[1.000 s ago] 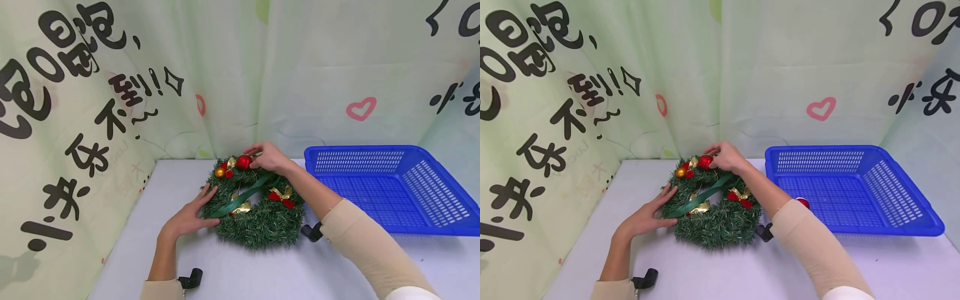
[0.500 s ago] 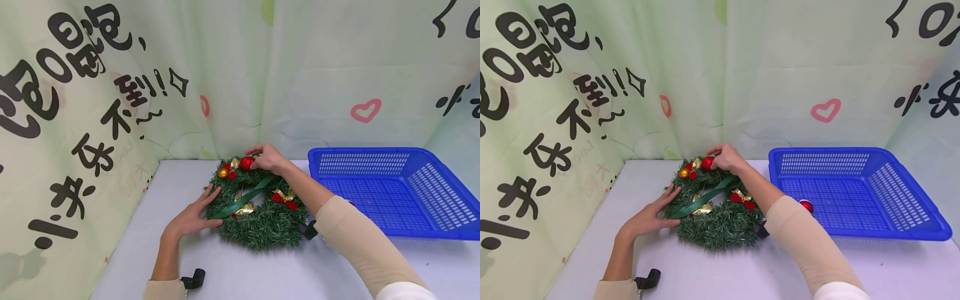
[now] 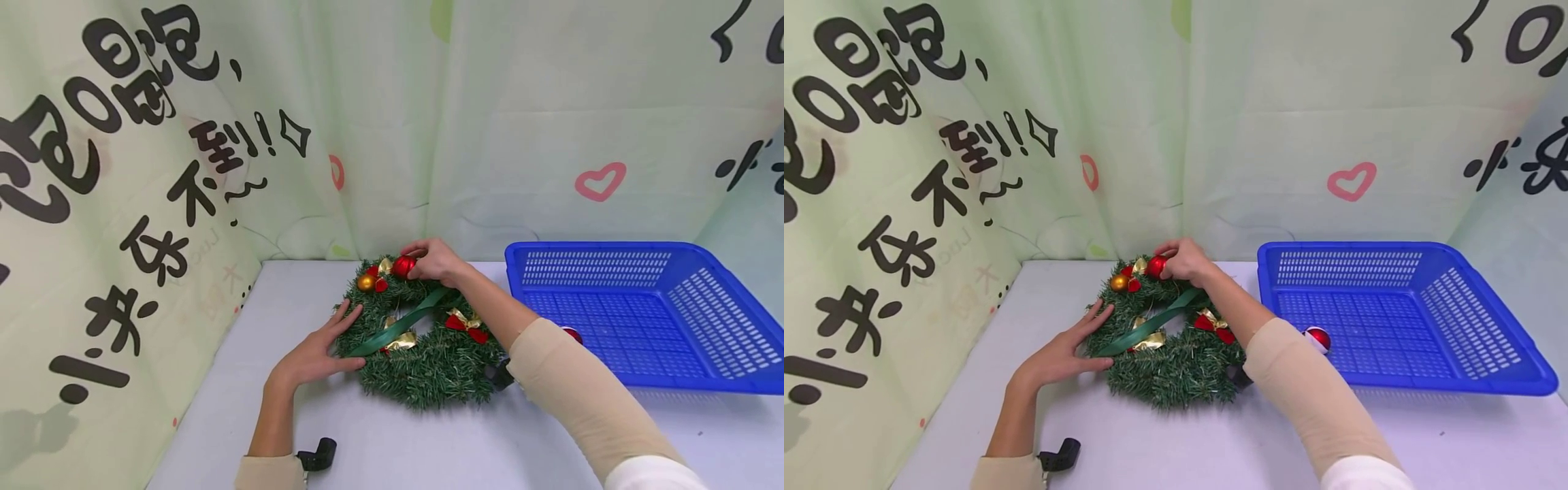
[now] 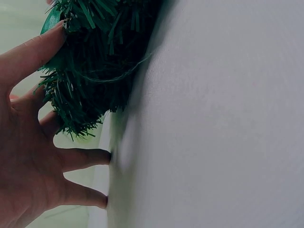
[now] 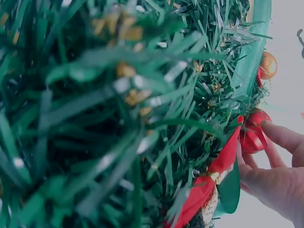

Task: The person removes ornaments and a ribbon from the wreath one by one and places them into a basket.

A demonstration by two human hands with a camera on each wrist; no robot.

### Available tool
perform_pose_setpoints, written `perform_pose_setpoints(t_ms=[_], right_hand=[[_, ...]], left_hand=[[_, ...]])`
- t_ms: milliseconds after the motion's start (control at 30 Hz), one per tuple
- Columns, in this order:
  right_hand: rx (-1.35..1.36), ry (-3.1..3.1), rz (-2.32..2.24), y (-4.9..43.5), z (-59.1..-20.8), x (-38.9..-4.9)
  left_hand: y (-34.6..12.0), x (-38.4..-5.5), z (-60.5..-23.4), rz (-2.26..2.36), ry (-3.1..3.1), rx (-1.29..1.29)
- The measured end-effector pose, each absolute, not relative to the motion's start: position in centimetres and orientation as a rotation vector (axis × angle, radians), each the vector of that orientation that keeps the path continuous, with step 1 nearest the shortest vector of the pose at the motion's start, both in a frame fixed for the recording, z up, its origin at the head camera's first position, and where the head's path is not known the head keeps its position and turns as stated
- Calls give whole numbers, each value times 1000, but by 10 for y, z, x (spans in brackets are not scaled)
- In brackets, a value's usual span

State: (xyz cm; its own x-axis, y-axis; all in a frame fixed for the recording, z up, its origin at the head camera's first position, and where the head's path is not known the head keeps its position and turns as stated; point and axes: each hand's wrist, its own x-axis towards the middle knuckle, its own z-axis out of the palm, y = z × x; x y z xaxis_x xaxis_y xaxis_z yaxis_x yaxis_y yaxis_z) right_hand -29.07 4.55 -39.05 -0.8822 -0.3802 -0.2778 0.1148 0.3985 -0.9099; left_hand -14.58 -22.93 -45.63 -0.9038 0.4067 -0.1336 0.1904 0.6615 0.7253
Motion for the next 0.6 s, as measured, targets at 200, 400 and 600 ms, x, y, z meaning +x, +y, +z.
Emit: perform_pose_setpoints(t_ms=[200, 400, 600], right_hand=[[-222, 2223, -1493, 44, -392, -291], [-213, 2230, -1495, 45, -392, -290], [-211, 2224, -1498, 45, -391, -290]], left_hand=[[-228, -146, -456, 1084, 2596, 479], [-227, -145, -454, 1085, 2588, 472], [-228, -145, -455, 1091, 2593, 469]])
